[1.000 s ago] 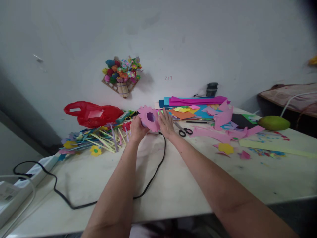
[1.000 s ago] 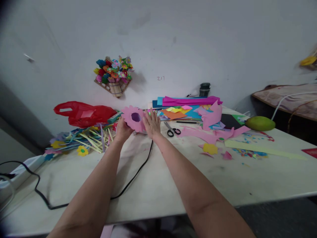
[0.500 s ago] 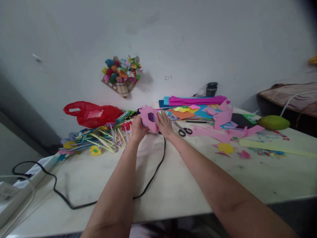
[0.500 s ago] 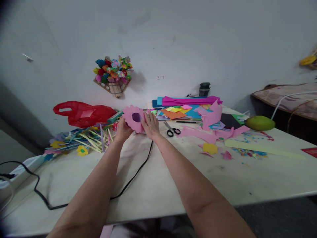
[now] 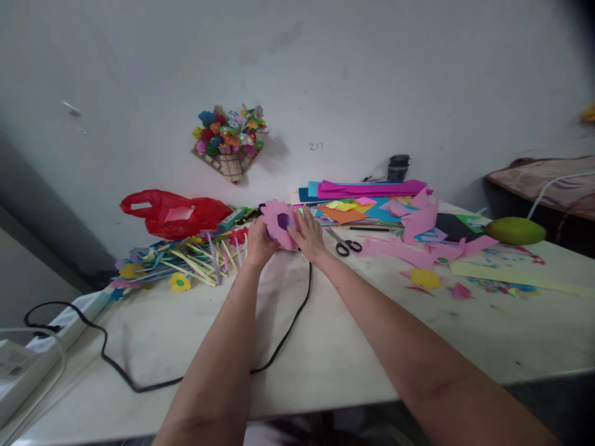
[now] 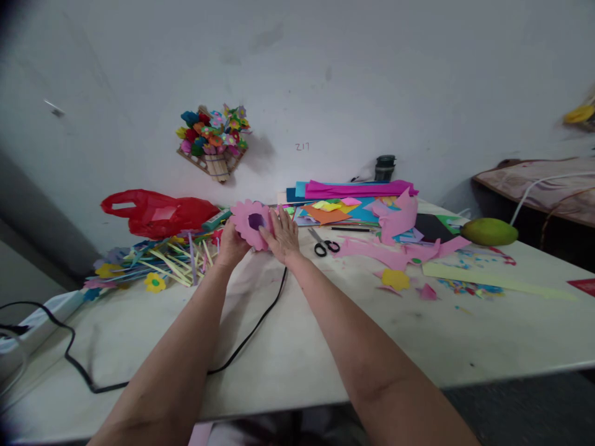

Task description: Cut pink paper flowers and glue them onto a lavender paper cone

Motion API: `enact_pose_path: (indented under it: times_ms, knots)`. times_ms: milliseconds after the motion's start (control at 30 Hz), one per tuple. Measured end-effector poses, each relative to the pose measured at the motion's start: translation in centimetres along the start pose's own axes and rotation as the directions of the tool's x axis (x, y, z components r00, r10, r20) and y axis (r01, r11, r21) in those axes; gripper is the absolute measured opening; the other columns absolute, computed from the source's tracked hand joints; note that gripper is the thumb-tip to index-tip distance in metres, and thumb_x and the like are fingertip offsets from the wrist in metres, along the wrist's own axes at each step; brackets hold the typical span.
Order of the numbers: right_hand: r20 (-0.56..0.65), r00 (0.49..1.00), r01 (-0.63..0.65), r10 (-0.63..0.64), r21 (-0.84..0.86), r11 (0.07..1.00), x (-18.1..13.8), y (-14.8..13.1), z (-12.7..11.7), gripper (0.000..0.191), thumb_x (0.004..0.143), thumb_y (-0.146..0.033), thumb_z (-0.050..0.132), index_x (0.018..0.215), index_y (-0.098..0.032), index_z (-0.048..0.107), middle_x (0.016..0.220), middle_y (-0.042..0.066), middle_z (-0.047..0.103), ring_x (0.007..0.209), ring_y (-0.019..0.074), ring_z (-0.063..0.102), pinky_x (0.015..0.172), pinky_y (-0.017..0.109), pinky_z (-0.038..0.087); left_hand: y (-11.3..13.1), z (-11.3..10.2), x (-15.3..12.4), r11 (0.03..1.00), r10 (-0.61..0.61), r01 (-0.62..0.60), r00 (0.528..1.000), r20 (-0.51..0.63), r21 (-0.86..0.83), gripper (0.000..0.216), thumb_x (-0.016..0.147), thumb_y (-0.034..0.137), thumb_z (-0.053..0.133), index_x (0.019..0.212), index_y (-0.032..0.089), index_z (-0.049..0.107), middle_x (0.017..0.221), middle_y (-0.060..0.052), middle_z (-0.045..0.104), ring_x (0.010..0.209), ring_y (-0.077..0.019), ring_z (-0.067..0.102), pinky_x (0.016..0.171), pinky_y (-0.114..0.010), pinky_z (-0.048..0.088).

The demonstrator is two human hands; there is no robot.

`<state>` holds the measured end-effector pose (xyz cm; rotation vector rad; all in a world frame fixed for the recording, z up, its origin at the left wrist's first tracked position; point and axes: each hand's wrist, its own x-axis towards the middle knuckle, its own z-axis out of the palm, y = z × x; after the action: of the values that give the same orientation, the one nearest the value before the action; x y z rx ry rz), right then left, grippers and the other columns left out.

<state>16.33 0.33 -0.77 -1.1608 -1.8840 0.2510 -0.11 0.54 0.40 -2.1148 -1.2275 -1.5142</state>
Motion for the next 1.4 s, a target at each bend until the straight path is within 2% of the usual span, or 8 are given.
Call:
enact_pose_path:
  times_ms: [333, 533, 667, 833, 1000, 1167, 1300, 1400]
  knots:
    - [-0.041, 0.978, 0.193, -0.203, -0.177, 0.965, -0.2, -1.2, -0.1, 0.060, 0.099, -0.050, 0.024, 0.154, -0.028, 0.020, 0.162, 0.004, 0.015, 0.149, 0.0236, 0.007, 0.117, 0.055, 0.009, 1.1, -0.2, -0.1, 0.986, 0.010, -0.021, 0.998, 0.066, 0.164, 0.034, 0.071, 0.024, 0.069, 0.103, 0.016, 0.062, 0.099, -0.012, 0.067, 0.095, -0.0294, 0.060, 0.085, -0.040, 0.045]
    - [-0.018, 0.958, 0.277, -0.288, -0.223, 0.935, -0.4, -1.5, 0.0, 0.054, 0.100, -0.047, 0.025, 0.151, -0.030, 0.031, 0.162, 0.001, 0.018, 0.149, 0.0227, 0.009, 0.118, 0.052, 0.007, 1.1, 0.0, -0.1, 0.980, -0.008, -0.012, 0.995, 0.096, 0.201, 0.043, 0.072, 0.023, 0.068, 0.113, 0.017, 0.060, 0.109, -0.013, 0.066, 0.102, -0.0299, 0.061, 0.090, -0.041, 0.044]
    - [-0.086, 0.972, 0.205, -0.216, -0.122, 0.971, -0.2, -0.8, -0.1, 0.055, 0.100, -0.046, 0.021, 0.152, -0.028, 0.028, 0.161, 0.004, 0.021, 0.149, 0.0214, 0.011, 0.117, 0.051, 0.011, 2.0, -0.6, 0.1, 0.966, -0.076, 0.044, 0.990, 0.117, 0.254, 0.045, 0.066, 0.028, 0.075, 0.107, 0.018, 0.061, 0.106, -0.013, 0.066, 0.102, -0.0316, 0.060, 0.090, -0.042, 0.043]
    - [-0.260, 0.965, -0.021, 0.044, 0.093, 0.995, 0.1, 1.0, -0.4, 0.055, 0.100, -0.040, 0.020, 0.149, -0.020, 0.033, 0.157, 0.011, 0.029, 0.146, 0.0223, 0.022, 0.115, 0.049, 0.021, 3.0, -1.2, 0.8, 0.944, -0.195, 0.164, 0.977, 0.083, 0.287, 0.053, 0.056, 0.035, 0.083, 0.101, 0.020, 0.059, 0.098, -0.012, 0.066, 0.100, -0.0360, 0.059, 0.090, -0.047, 0.040]
    - [-0.141, 0.936, -0.226, 0.321, 0.460, 0.859, 0.2, 1.8, -0.3, 0.048, 0.094, -0.038, 0.034, 0.134, -0.018, 0.051, 0.141, 0.013, 0.052, 0.129, 0.0245, 0.049, 0.108, 0.045, 0.036, 3.0, -0.9, 1.6, 0.924, -0.351, 0.357, 0.934, -0.066, 0.134, 0.064, 0.044, 0.046, 0.087, 0.095, 0.022, 0.056, 0.094, -0.012, 0.067, 0.100, -0.0370, 0.059, 0.090, -0.048, 0.039]
    - [0.154, 0.899, -0.397, 0.409, 0.679, 0.617, 0.0, 0.6, -0.2, 0.035, 0.088, -0.031, 0.045, 0.115, -0.014, 0.061, 0.101, 0.011, 0.071, 0.083, 0.0184, 0.069, 0.080, 0.033, 0.051, 2.3, -1.4, 2.5, 0.767, -0.638, 0.621, 0.765, -0.087, -0.160, 0.063, 0.043, 0.050, 0.086, 0.089, 0.024, 0.052, 0.091, -0.010, 0.065, 0.101, -0.0341, 0.060, 0.079, -0.039, 0.044]
    - [0.221, 0.908, -0.401, 0.356, 0.703, 0.587, -0.3, -0.8, -0.3, 0.026, 0.086, -0.030, 0.053, 0.105, -0.016, 0.065, 0.090, 0.006, 0.071, 0.081, 0.0158, 0.068, 0.071, 0.027, 0.050, 2.2, -2.3, 3.6, 0.737, -0.656, 0.603, 0.746, -0.110, -0.305, 0.059, 0.045, 0.045, 0.085, 0.089, 0.021, 0.054, 0.089, -0.007, 0.064, 0.094, -0.0273, 0.061, 0.077, -0.034, 0.045]
    - [0.273, 0.914, -0.402, 0.301, 0.709, 0.579, -0.4, -1.7, -0.3, 0.023, 0.083, -0.030, 0.058, 0.100, -0.017, 0.066, 0.090, 0.005, 0.071, 0.081, 0.0148, 0.067, 0.070, 0.026, 0.050, 2.5, -2.7, 4.3, 0.648, -0.666, 0.526, 0.742, -0.076, -0.551, 0.059, 0.045, 0.045, 0.084, 0.089, 0.017, 0.056, 0.085, -0.005, 0.064, 0.079, -0.0197, 0.060, 0.076, -0.033, 0.046]
